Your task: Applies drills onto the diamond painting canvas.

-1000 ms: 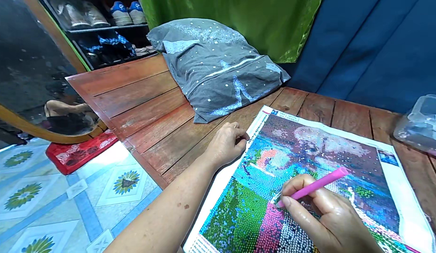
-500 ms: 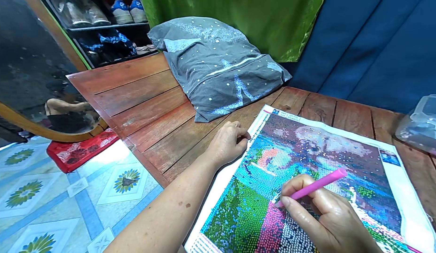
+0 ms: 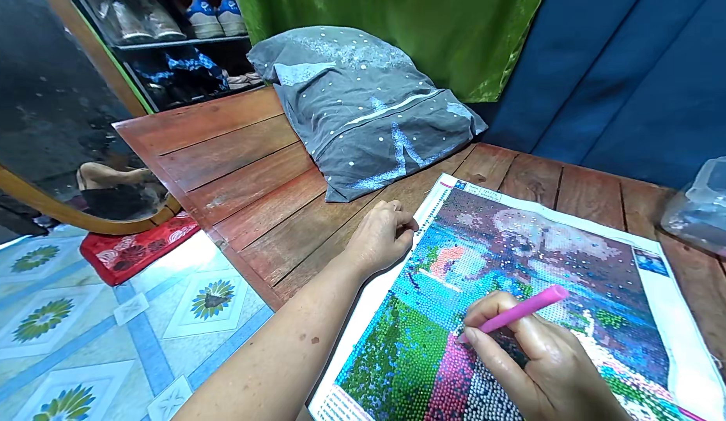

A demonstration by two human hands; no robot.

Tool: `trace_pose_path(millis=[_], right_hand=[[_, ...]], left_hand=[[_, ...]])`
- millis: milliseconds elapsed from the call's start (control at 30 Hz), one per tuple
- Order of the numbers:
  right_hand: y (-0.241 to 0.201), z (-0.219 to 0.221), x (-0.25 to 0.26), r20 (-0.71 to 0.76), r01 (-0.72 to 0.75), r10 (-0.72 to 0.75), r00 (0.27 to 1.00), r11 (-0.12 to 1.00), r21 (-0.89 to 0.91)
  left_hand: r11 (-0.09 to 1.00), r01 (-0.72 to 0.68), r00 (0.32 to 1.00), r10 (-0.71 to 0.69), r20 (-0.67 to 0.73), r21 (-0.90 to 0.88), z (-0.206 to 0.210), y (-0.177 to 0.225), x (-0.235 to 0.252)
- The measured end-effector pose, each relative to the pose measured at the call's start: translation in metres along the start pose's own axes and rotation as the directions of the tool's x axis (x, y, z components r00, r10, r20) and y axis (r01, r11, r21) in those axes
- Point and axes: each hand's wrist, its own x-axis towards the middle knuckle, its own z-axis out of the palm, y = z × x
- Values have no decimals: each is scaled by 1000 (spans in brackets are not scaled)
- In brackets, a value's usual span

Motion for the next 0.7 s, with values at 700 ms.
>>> trace_pose_path(millis=[700], right_hand=[[6,-4,-2,-22,-114,117,993,987,110]], left_hand=[[1000,-24,1000,24,-11,14,2,-1,-1]])
